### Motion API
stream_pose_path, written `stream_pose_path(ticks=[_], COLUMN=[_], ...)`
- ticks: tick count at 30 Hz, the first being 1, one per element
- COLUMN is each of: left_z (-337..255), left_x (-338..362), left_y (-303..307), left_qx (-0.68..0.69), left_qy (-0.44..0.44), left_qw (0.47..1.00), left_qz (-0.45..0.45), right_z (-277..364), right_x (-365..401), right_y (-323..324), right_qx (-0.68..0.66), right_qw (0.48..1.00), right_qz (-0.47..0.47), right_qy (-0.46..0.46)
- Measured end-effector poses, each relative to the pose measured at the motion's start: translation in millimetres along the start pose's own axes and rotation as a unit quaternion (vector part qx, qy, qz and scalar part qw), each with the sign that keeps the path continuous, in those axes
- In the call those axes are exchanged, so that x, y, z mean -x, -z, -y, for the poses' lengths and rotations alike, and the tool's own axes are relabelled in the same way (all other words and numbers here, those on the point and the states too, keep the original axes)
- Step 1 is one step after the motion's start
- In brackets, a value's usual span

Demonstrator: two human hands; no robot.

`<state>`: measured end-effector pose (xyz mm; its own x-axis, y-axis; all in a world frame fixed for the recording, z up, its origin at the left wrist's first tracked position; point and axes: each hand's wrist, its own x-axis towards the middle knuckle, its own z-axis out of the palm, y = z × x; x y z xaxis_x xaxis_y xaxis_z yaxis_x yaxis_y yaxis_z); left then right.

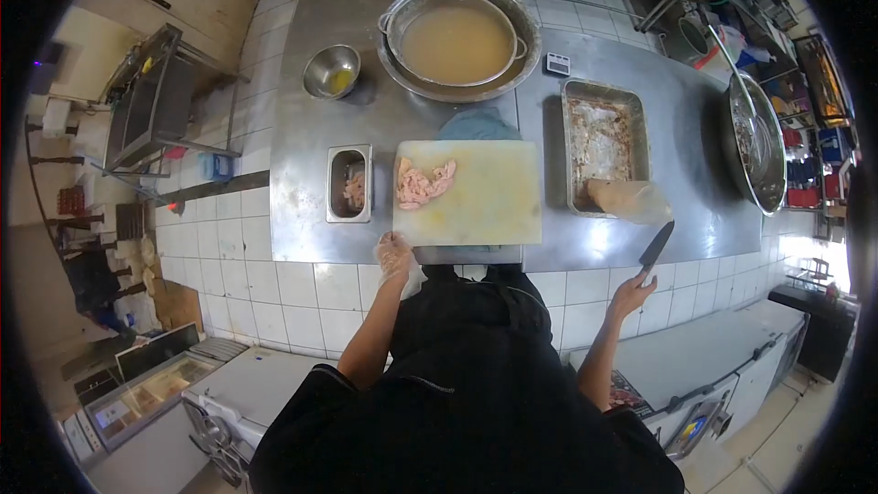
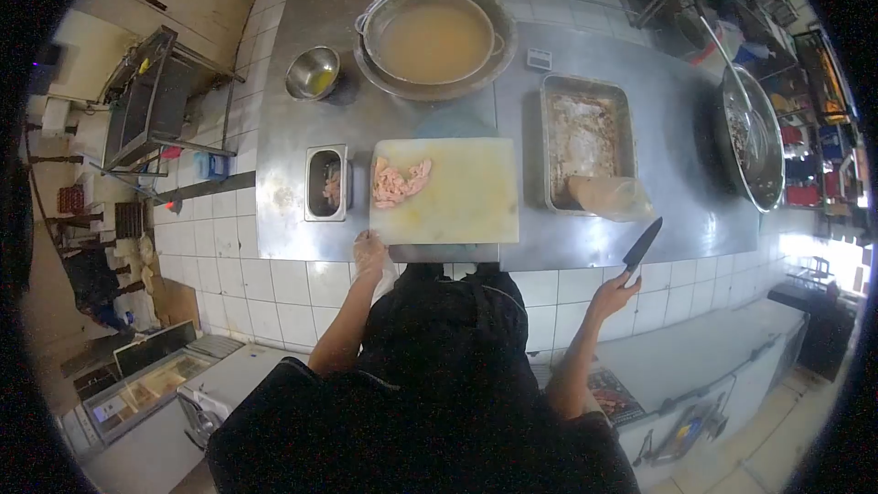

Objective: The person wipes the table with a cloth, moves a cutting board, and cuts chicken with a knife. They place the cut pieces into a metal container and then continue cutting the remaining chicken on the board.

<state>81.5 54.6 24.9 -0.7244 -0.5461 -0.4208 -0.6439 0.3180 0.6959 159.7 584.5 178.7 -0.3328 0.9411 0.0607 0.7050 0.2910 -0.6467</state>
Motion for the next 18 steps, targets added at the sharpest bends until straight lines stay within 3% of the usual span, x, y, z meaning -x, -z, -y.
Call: stream_pose_path(ticks=[3, 6, 9, 11, 12, 14, 17, 18], left_z=[-22, -24, -42, -60, -50, -15, -93, -112], left_x=[7, 3, 4, 7, -2, -27, 44, 55], left_y=[5, 5, 11, 13, 10, 1, 44, 49], left_qx=[0.034, 0.052, 0.084, 0.087, 0.041, -0.047, -0.121, -0.112], left_qy=[0.020, 0.005, 0.020, 0.048, 0.015, -0.050, -0.232, -0.295], left_qw=[0.999, 0.997, 0.992, 0.990, 0.993, 0.992, 0.962, 0.946], left_qz=[0.035, 0.057, 0.091, 0.102, 0.106, 0.110, -0.082, -0.079], right_z=[-40, 43, 73, 63, 58, 67, 85, 91], right_x=[28, 95, 119, 113, 108, 109, 113, 116], right_y=[0, 43, 65, 77, 84, 87, 88, 91], right_qx=[-0.121, -0.259, -0.354, -0.349, -0.346, -0.353, -0.365, -0.376], right_qw=[0.992, 0.965, 0.933, 0.934, 0.931, 0.928, 0.922, 0.917], right_qz=[-0.029, -0.029, -0.046, 0.063, 0.114, 0.113, 0.121, 0.132], right_qy=[0.031, -0.008, 0.046, 0.028, 0.020, 0.031, 0.036, 0.033])
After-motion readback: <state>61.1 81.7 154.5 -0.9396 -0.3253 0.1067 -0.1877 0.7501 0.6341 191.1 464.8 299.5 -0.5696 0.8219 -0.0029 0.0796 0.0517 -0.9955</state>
